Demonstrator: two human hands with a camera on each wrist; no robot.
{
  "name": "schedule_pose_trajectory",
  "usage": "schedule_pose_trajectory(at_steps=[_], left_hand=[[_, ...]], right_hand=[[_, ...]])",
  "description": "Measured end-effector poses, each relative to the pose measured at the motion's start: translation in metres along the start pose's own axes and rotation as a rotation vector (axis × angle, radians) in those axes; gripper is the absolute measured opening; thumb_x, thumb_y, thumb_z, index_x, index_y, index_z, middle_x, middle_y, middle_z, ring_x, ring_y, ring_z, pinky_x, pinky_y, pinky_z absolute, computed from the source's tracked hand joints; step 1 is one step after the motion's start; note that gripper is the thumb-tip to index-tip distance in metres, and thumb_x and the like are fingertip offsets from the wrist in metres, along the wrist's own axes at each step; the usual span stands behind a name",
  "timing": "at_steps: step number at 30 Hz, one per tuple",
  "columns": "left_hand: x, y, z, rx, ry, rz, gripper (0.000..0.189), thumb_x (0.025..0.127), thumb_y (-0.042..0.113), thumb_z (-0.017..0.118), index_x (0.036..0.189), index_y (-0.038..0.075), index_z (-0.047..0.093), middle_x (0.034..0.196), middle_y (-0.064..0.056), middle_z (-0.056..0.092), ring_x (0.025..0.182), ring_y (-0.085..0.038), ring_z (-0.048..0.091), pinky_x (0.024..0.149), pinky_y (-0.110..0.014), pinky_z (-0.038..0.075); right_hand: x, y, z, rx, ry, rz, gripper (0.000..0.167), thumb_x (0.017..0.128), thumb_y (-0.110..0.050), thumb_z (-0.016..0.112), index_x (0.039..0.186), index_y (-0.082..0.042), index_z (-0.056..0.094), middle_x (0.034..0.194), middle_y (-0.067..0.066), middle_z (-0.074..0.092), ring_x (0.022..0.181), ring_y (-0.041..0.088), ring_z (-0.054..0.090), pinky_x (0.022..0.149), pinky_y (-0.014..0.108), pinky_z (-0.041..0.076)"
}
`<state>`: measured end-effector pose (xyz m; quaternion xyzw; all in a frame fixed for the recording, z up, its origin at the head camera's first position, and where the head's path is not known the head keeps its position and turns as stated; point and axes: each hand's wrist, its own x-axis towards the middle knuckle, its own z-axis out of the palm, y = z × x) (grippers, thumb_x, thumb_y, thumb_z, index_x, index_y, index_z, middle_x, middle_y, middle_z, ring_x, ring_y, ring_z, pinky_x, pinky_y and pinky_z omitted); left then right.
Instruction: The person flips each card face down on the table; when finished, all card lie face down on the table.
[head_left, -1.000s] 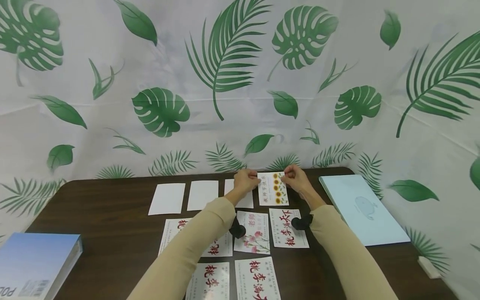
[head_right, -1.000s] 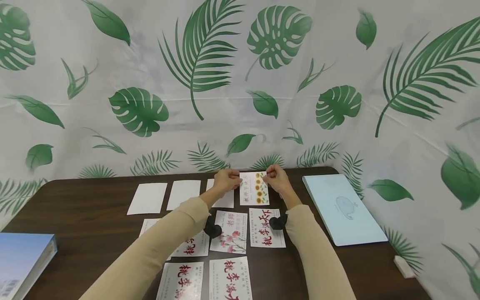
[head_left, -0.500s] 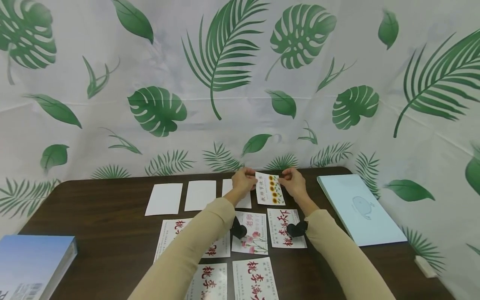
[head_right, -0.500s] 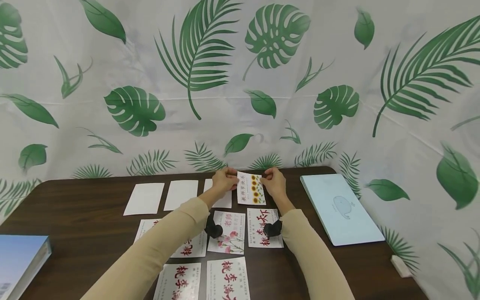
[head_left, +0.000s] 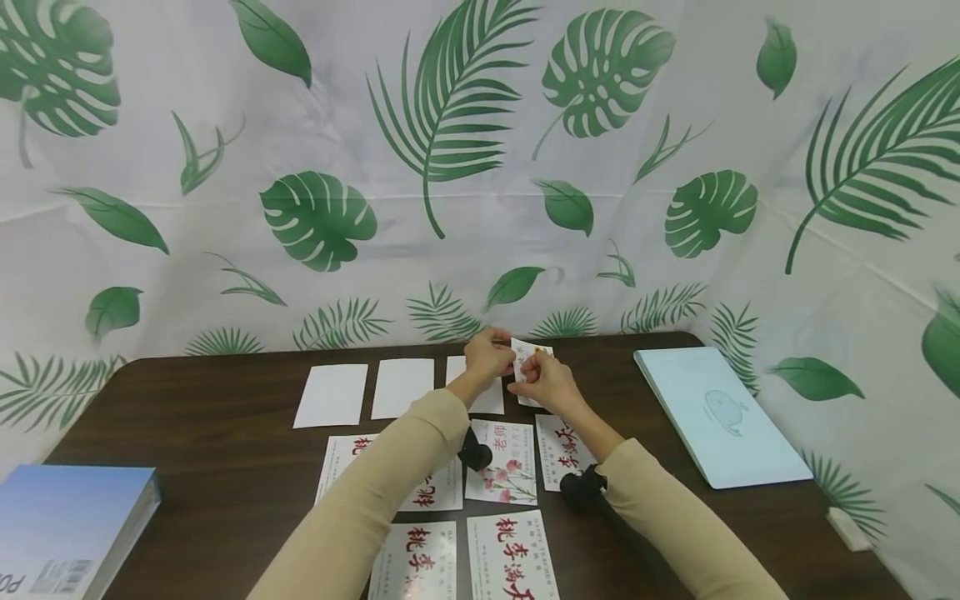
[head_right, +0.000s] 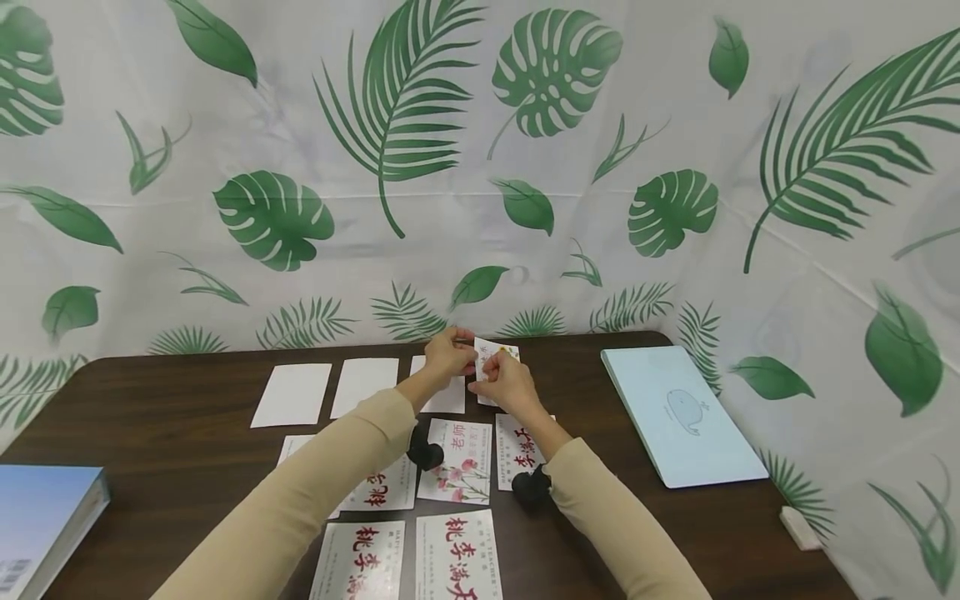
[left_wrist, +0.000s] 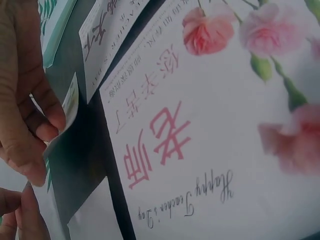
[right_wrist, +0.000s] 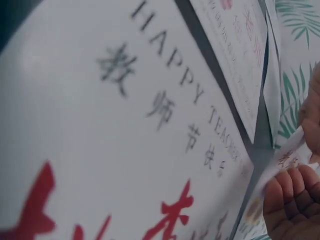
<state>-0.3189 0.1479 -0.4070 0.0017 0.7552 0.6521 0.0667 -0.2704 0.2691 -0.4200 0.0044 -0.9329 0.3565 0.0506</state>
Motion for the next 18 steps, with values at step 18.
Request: schedule_pose_trajectory(at_steps=[18], left_hand=[[-0.015, -0.006, 0.001, -0.156, -0.089, -0.088, 0.044, 0.084, 0.000, 0.067, 0.127, -0.003, 0.056, 0.117, -0.021, 0.061, 0.100, -0.030, 0.065, 0.075, -0.031, 0.058]], right_hand=[[0.000, 0.005, -0.051, 0.016, 0.339, 0.035, 0.015, 0.080, -0.003, 0.062, 0.093, 0.002, 0.066, 0.081, 0.013, 0.066, 0.072, 0.022, 0.059, 0.061, 0.025, 0.044]])
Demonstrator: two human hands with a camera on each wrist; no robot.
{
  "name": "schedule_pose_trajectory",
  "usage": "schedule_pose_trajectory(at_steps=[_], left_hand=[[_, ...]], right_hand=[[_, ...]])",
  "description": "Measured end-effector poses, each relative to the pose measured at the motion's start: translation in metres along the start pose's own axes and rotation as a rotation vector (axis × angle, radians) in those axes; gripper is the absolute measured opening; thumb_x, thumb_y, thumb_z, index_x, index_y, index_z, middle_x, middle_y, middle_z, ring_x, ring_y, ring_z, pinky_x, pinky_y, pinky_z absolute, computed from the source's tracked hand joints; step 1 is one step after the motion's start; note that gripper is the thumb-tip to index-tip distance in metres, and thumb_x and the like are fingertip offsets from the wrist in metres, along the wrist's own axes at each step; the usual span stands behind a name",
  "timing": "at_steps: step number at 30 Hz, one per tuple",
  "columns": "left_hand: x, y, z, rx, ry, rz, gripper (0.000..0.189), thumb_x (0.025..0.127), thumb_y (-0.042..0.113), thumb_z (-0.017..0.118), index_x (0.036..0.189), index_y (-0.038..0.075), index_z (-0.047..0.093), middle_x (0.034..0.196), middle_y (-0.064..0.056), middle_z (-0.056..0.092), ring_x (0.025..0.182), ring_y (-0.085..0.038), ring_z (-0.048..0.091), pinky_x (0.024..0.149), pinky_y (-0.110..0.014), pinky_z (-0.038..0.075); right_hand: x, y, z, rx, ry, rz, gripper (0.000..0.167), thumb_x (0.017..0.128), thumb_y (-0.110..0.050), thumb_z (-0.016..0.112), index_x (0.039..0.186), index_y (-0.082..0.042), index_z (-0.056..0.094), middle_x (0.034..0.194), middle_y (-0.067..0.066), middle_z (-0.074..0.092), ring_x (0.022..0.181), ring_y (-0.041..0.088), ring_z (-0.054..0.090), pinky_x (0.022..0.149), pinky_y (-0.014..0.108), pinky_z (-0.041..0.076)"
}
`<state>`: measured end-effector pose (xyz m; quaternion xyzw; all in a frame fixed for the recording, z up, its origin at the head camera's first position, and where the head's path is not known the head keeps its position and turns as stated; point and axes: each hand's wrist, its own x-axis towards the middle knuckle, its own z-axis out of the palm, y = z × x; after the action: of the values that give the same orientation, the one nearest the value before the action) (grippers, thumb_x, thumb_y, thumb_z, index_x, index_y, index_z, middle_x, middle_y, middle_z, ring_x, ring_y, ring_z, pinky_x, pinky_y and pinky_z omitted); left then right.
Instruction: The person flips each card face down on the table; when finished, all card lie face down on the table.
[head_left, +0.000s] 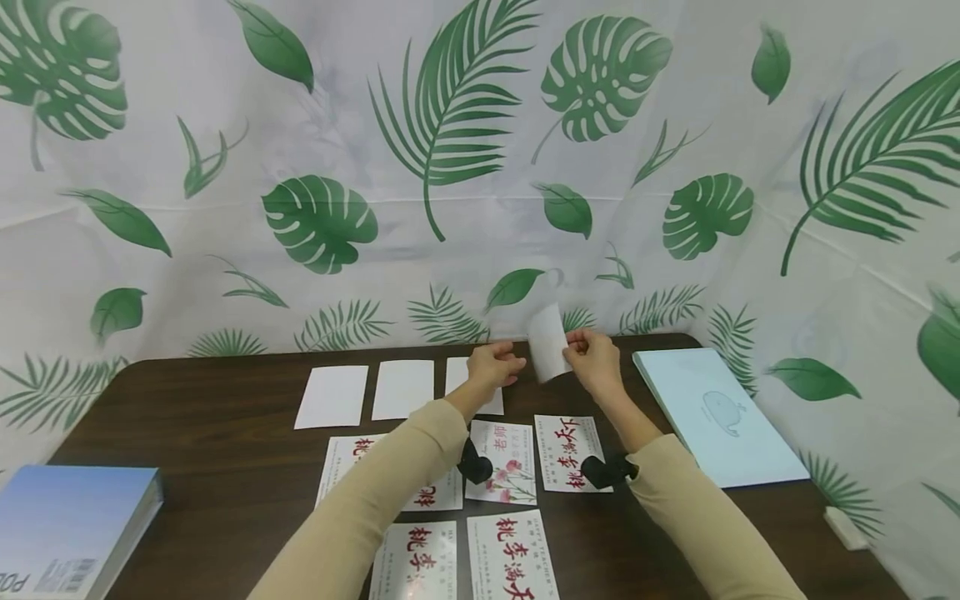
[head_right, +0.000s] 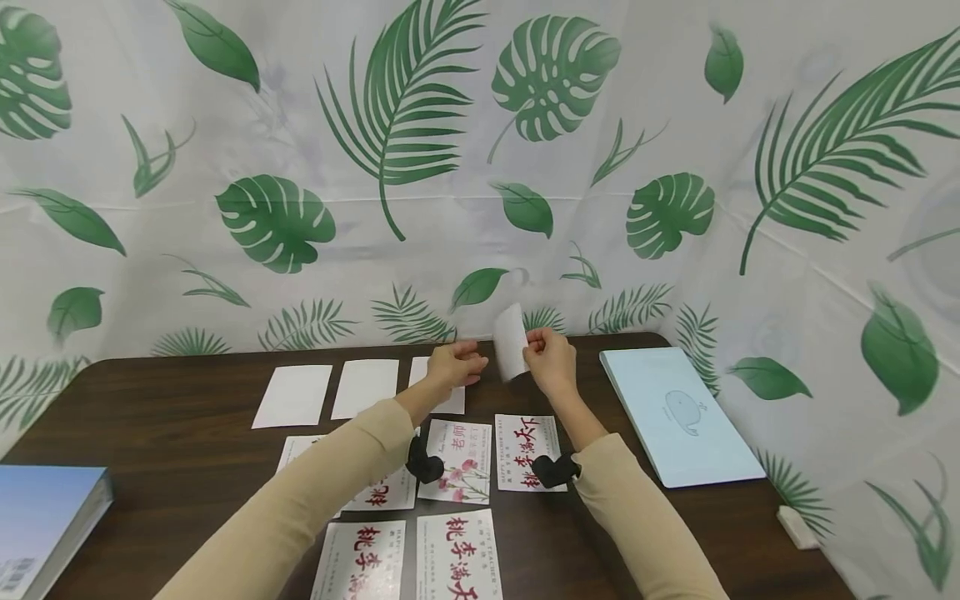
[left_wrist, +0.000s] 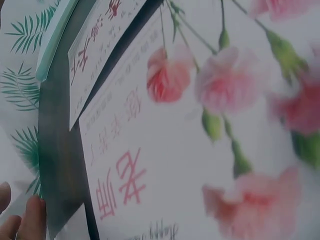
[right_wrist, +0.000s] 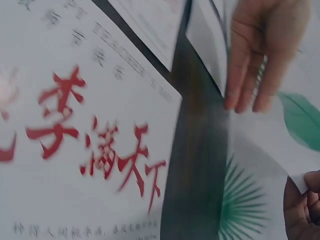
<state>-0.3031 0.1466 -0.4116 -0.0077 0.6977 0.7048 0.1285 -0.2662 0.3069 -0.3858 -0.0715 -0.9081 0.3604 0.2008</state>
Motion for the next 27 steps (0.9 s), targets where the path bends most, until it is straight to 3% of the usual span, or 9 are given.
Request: schedule_pose_trajectory(at_steps=[5, 12, 15, 18, 22, 27], left_hand=[[-0.002, -0.004, 0.006, 0.040, 0.067, 0.055, 0.040, 0.081, -0.001, 0.069, 0.121, -0.001, 0.061, 0.108, -0.019, 0.067, 0.090, -0.025, 0.069, 0.071, -0.029, 0.058], [-0.007, -0.007, 0.008, 0.147, 0.116, 0.081, 0.033, 0.076, -0.001, 0.072, 0.109, 0.000, 0.068, 0.092, -0.014, 0.071, 0.071, -0.015, 0.067, 0.062, -0.025, 0.058], [-0.009, -0.009, 0.007, 0.189, 0.123, 0.091, 0.031, 0.075, -0.003, 0.073, 0.106, 0.000, 0.069, 0.089, -0.013, 0.071, 0.068, -0.014, 0.067, 0.060, -0.023, 0.057], [-0.012, -0.010, 0.008, 0.276, 0.123, 0.127, 0.031, 0.074, -0.003, 0.074, 0.104, 0.000, 0.070, 0.086, -0.012, 0.071, 0.067, -0.015, 0.067, 0.058, -0.021, 0.056], [-0.016, -0.012, 0.009, 0.461, 0.123, 0.183, 0.028, 0.074, 0.002, 0.076, 0.101, 0.002, 0.071, 0.083, -0.008, 0.072, 0.071, -0.016, 0.067, 0.063, -0.023, 0.055], [-0.019, -0.016, 0.009, 0.650, 0.124, 0.213, 0.019, 0.072, 0.009, 0.078, 0.090, 0.006, 0.073, 0.077, -0.002, 0.071, 0.077, -0.016, 0.064, 0.072, -0.028, 0.051]], right_hand=[[0.003, 0.006, -0.003, 0.079, 0.025, 0.077, 0.016, 0.083, -0.005, 0.063, 0.097, 0.002, 0.065, 0.085, 0.014, 0.064, 0.071, 0.018, 0.057, 0.057, 0.019, 0.044], [0.001, 0.029, 0.003, 0.368, -0.078, 0.237, 0.025, 0.087, -0.004, 0.060, 0.108, 0.009, 0.059, 0.085, 0.007, 0.058, 0.065, 0.006, 0.053, 0.055, 0.015, 0.050], [-0.001, 0.035, 0.005, 0.327, -0.098, 0.268, 0.026, 0.087, -0.005, 0.062, 0.109, 0.008, 0.059, 0.085, 0.008, 0.058, 0.065, 0.007, 0.053, 0.055, 0.016, 0.051], [-0.003, 0.042, 0.008, 0.220, -0.107, 0.257, 0.023, 0.085, -0.006, 0.065, 0.104, 0.006, 0.061, 0.081, 0.008, 0.058, 0.063, 0.009, 0.052, 0.053, 0.017, 0.049], [-0.006, 0.049, 0.013, 0.082, -0.124, 0.224, 0.021, 0.082, -0.007, 0.069, 0.097, 0.005, 0.061, 0.075, 0.008, 0.059, 0.060, 0.012, 0.052, 0.051, 0.021, 0.044], [-0.010, 0.051, 0.015, -0.033, -0.153, 0.219, 0.020, 0.079, -0.008, 0.072, 0.092, 0.003, 0.062, 0.077, 0.011, 0.062, 0.067, 0.019, 0.054, 0.056, 0.026, 0.042]])
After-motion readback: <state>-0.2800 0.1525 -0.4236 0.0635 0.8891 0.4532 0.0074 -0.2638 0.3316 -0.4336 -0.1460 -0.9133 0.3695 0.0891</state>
